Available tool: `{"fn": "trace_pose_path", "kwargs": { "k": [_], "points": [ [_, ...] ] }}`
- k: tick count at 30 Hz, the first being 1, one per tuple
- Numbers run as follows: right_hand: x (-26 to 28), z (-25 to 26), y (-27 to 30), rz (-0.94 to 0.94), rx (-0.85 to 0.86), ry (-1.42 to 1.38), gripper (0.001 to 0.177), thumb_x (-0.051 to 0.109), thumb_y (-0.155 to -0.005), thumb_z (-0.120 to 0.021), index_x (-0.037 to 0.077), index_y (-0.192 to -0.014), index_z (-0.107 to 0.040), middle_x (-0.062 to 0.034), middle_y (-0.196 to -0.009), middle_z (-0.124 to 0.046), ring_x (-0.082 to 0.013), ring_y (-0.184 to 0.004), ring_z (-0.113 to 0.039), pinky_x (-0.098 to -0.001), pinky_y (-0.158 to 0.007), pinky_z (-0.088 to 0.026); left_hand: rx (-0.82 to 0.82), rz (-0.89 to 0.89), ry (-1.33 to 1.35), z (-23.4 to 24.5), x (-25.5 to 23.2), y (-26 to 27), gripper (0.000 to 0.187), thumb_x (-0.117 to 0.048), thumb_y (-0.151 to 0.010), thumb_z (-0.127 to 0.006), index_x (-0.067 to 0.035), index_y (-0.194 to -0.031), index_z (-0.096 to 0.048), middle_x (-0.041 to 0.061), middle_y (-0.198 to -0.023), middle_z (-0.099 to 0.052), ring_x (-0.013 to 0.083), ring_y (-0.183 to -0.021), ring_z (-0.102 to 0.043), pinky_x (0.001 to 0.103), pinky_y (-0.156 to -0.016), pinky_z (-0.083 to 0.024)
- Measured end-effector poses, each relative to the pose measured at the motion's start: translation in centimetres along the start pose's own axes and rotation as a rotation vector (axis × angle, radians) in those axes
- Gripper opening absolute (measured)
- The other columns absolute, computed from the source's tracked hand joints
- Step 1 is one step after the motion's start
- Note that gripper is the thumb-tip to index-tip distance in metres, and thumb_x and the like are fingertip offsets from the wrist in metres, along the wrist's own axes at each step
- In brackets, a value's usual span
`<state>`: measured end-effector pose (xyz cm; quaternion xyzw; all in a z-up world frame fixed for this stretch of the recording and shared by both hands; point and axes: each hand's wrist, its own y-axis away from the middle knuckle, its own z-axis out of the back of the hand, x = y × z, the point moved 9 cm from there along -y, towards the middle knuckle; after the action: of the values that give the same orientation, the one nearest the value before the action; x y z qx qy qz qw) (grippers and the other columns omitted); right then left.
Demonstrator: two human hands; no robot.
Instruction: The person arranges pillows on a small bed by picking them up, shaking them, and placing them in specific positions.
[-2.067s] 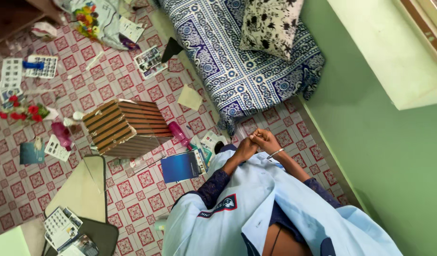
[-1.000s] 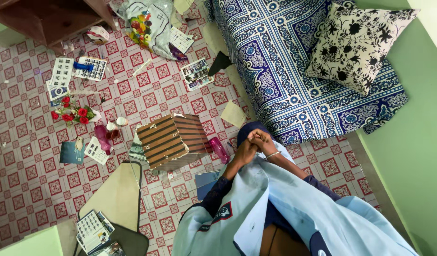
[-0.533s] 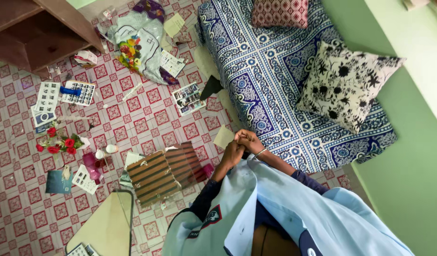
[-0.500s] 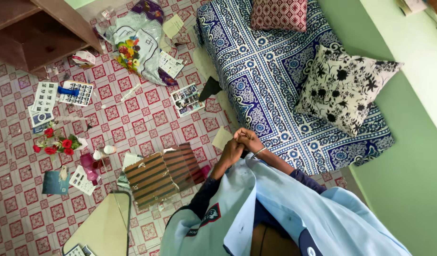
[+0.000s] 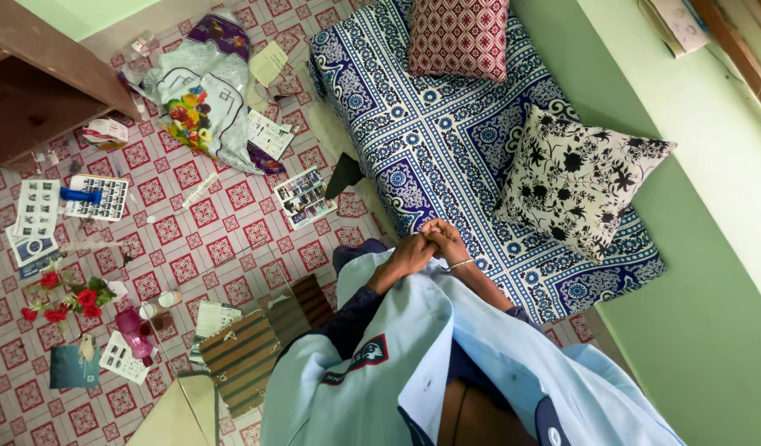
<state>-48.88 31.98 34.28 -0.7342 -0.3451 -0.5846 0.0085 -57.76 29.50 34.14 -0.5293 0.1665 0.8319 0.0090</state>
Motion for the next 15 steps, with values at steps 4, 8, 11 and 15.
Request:
{"fn": "trace_pose_path", "kwargs": {
  "k": [4,8,11,15],
  "points": [
    [1.4,0.5,-1.5,-0.061,-0.078,-0.062,0.009,0.012,-0.101,-0.053,0.009,-0.104,-0.061,0.0046,-0.075,-0.058,-0.0022,-0.054,-0.045,-0.0189,-0.047,-0.034,0.057,-0.037,0.008,1.0,0.3,-2.8,0.035,-0.032,-0.101,-0.049,-0.003,-0.113,-0.064,0.021,-0.098,-0.073,0.0412,-0.094,-0.07,0.048,-0.079,-0.054],
    [3.2,-1.5,-4.9,0.002,-0.097,0.017,0.012,0.009,-0.099,-0.057,0.004,-0.109,-0.061,-0.0009,-0.073,-0.061,-0.0058,-0.05,-0.046,-0.0232,-0.044,-0.038,0.14,-0.062,0.149,4.0,0.8,-4.3,0.036,-0.032,-0.101,-0.045,-0.005,-0.121,-0.058,0.016,-0.097,-0.076,0.0352,-0.094,-0.075,0.043,-0.082,-0.057],
    [3.3,-3.1,-8.9,0.024,-0.08,0.062,0.021,0.009,-0.098,-0.057,0.005,-0.118,-0.058,-0.0051,-0.074,-0.066,-0.0087,-0.05,-0.051,-0.0249,-0.045,-0.041,0.185,-0.018,0.203,7.8,2.6,-5.7,0.036,-0.033,-0.104,-0.043,-0.006,-0.122,-0.058,0.016,-0.097,-0.077,0.0339,-0.093,-0.076,0.041,-0.083,-0.057],
    [1.4,-6.7,-16.7,-0.046,-0.082,0.07,0.027,0.012,-0.1,-0.057,0.008,-0.127,-0.055,-0.0058,-0.08,-0.068,-0.0103,-0.058,-0.061,-0.0254,-0.052,-0.05,0.156,0.053,0.034,15.9,7.0,-7.8,0.041,-0.034,-0.102,-0.048,-0.01,-0.134,-0.056,0.018,-0.102,-0.074,0.0382,-0.096,-0.072,0.045,-0.082,-0.055]
  ]
}}
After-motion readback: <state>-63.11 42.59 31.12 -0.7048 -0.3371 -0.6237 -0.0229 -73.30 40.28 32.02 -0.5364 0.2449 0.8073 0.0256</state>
